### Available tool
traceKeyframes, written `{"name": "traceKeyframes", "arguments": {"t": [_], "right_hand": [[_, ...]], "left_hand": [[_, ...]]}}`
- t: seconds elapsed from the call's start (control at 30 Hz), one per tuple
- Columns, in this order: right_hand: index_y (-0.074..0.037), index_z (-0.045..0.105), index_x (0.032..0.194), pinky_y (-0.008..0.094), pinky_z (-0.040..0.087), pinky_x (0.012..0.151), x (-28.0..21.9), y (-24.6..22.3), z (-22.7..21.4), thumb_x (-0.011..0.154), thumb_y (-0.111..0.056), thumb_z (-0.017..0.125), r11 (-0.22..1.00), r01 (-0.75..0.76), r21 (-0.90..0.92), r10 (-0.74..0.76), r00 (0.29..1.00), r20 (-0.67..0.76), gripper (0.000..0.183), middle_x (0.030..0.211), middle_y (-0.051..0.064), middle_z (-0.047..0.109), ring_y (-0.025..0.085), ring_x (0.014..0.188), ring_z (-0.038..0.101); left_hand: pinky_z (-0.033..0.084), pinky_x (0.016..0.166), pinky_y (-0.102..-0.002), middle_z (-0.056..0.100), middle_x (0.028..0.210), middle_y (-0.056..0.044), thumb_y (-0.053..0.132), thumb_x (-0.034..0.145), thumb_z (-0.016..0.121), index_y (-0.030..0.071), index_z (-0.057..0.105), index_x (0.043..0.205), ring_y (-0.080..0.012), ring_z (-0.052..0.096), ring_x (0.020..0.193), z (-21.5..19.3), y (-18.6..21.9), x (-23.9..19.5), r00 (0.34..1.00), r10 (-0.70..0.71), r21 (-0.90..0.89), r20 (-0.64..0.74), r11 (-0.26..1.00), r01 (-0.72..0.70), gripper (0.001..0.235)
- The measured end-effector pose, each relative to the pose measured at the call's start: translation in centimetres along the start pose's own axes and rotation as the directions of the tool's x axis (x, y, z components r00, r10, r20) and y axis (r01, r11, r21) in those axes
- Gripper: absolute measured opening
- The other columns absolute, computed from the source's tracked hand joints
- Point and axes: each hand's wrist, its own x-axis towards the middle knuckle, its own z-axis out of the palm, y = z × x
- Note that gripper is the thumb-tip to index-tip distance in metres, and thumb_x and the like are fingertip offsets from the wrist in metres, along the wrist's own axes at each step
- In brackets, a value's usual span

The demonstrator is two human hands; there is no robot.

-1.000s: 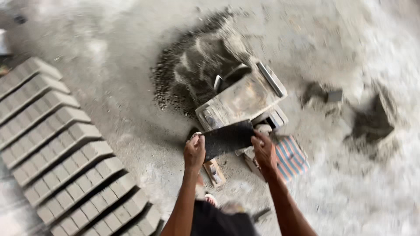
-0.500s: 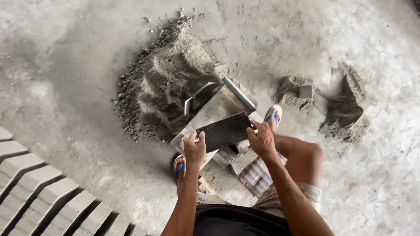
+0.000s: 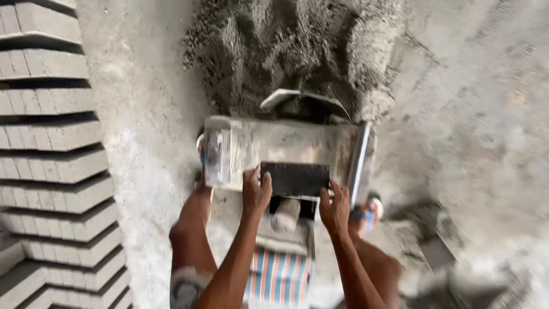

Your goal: The person fills a metal mold with concrete mix using a trowel, levels the surface, and compacts it. They then flip the mold to release the formed brick and stack it with others. The process is repeated multiple times.

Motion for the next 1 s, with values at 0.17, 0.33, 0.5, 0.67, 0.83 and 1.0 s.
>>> {"name": "traceKeyframes", "arguments": {"t": [0.17, 0.33, 0.5, 0.67, 0.83, 1.0], "right_hand": [[-0.001, 0.06, 0.117, 0.043, 0.053, 0.068, 3.7, 6.4, 7.2, 0.082, -0.015, 0.058, 0.995, 0.09, -0.05, -0.094, 0.992, -0.085, 0.038, 0.095, 0.02, 0.058, 0.036, 0.082, 0.062], [-0.009, 0.057, 0.125, 0.043, 0.044, 0.078, 5.3, 9.4, 12.2, 0.084, -0.029, 0.057, 0.964, 0.158, -0.212, -0.216, 0.933, -0.289, 0.046, 0.103, 0.012, 0.052, 0.033, 0.087, 0.054], [-0.005, 0.053, 0.127, 0.048, 0.044, 0.08, 4.6, 9.8, 12.0, 0.09, -0.031, 0.051, 0.922, 0.236, -0.307, -0.321, 0.909, -0.265, 0.046, 0.103, 0.019, 0.051, 0.039, 0.091, 0.054], [-0.012, 0.059, 0.099, 0.044, 0.049, 0.066, 3.7, 9.5, 8.2, 0.091, -0.041, 0.046, 0.928, 0.13, -0.349, -0.235, 0.931, -0.279, 0.033, 0.079, 0.011, 0.058, 0.032, 0.076, 0.062], [-0.019, 0.058, 0.065, 0.045, 0.051, 0.068, 1.0, 13.4, 5.1, 0.084, -0.058, 0.053, 0.919, -0.009, -0.394, -0.046, 0.99, -0.131, 0.043, 0.064, 0.006, 0.064, 0.031, 0.076, 0.067], [-0.007, 0.071, 0.098, 0.047, 0.047, 0.069, -6.2, 14.7, 2.5, 0.08, -0.021, 0.06, 0.975, 0.022, -0.22, 0.058, 0.934, 0.354, 0.026, 0.09, 0.026, 0.066, 0.039, 0.078, 0.064]], "left_hand": [[0.043, 0.088, -0.044, 0.05, 0.105, -0.021, 0.022, 0.087, 0.048, -0.007, 0.05, 0.125, -0.0363, 0.054, 0.099, 5.8, -8.0, 7.6, 0.981, 0.165, 0.043, -0.104, 0.986, -0.162, 0.049], [0.043, 0.088, -0.044, 0.05, 0.107, -0.022, 0.02, 0.084, 0.051, -0.006, 0.052, 0.123, -0.0378, 0.053, 0.102, 8.7, -9.1, 9.6, 0.908, 0.321, 0.159, -0.27, 0.945, -0.287, 0.047], [0.041, 0.089, -0.047, 0.052, 0.106, -0.024, 0.022, 0.088, 0.048, -0.007, 0.053, 0.122, -0.0401, 0.054, 0.101, 7.0, -9.7, 8.8, 0.875, 0.403, 0.054, -0.267, 0.913, -0.404, 0.045], [0.046, 0.081, -0.043, 0.061, 0.094, -0.013, 0.026, 0.088, 0.044, 0.01, 0.063, 0.113, -0.03, 0.061, 0.091, 2.7, -14.5, 5.8, 0.881, 0.41, 0.105, -0.235, 0.912, -0.396, 0.035], [0.049, 0.084, -0.042, 0.068, 0.104, -0.004, 0.028, 0.08, 0.049, 0.026, 0.066, 0.112, -0.0285, 0.062, 0.101, 2.2, -16.6, 5.1, 0.865, 0.475, 0.196, 0.165, 0.843, -0.5, 0.036], [0.051, 0.074, -0.045, 0.07, 0.07, -0.002, 0.029, 0.075, 0.053, 0.03, 0.068, 0.108, -0.0283, 0.067, 0.079, 5.2, -21.7, 6.3, 0.879, 0.194, 0.405, 0.435, 0.83, -0.384, 0.036]]}}
